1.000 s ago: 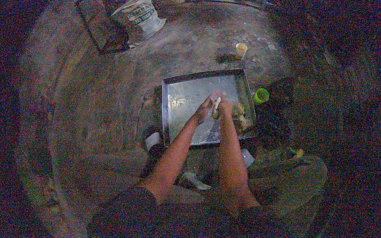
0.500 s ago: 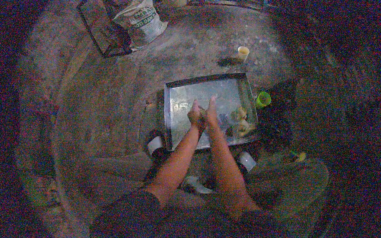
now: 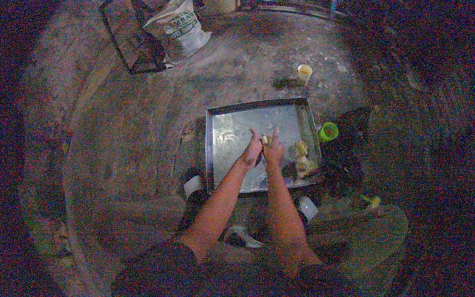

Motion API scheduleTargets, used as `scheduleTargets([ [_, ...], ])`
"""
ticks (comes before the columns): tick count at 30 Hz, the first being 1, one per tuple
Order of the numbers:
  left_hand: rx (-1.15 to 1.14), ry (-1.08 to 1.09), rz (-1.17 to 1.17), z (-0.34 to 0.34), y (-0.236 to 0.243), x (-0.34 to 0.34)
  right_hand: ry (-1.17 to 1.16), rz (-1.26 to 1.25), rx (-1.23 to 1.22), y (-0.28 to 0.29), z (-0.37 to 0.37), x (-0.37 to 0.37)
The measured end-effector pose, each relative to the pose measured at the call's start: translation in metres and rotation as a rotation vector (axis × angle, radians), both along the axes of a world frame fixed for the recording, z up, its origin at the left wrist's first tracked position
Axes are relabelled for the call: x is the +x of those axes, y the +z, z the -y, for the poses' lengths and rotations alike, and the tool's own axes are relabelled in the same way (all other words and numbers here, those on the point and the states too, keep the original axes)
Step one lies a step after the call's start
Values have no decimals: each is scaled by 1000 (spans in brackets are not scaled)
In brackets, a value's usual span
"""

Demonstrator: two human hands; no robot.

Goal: The person kneads a piece of dough in a metal tray and rubs their hands together to clean off remaining dough pieces.

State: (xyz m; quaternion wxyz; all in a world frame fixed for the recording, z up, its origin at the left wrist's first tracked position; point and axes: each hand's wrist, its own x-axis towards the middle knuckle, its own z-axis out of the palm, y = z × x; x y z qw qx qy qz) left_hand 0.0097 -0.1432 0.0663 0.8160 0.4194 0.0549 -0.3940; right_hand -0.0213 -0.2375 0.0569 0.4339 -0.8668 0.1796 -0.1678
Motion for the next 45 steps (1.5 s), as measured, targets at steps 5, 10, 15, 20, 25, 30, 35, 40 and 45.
scheduleTargets([
  [5, 4, 133, -180, 23, 40, -27, -334, -273, 464, 3, 39, 8],
  [10, -45, 39, -342, 36, 69, -35, -22, -199, 204, -2, 56, 19],
  [15, 228, 325, -356, -17, 10, 20, 507, -215, 292, 67, 8, 3],
  [20, 469, 588, -67, -35, 14, 28, 362, -115, 778, 24, 11, 9],
  [25, 732, 577, -119, -37, 47, 23, 72, -343, 1094, -11, 37, 14],
  [30, 575, 388, 281, -18, 9, 14, 60, -278, 1480, 22, -8, 9],
  [35, 1104, -241, 665, -5, -19, 28, -83, -391, 897, -4, 1, 25],
  [40, 406, -197, 204, 2, 34, 13, 4, -371, 137, 16, 19, 24],
  [45, 572, 78, 102, -35, 15, 28, -100, -413, 81, 17, 7, 35],
])
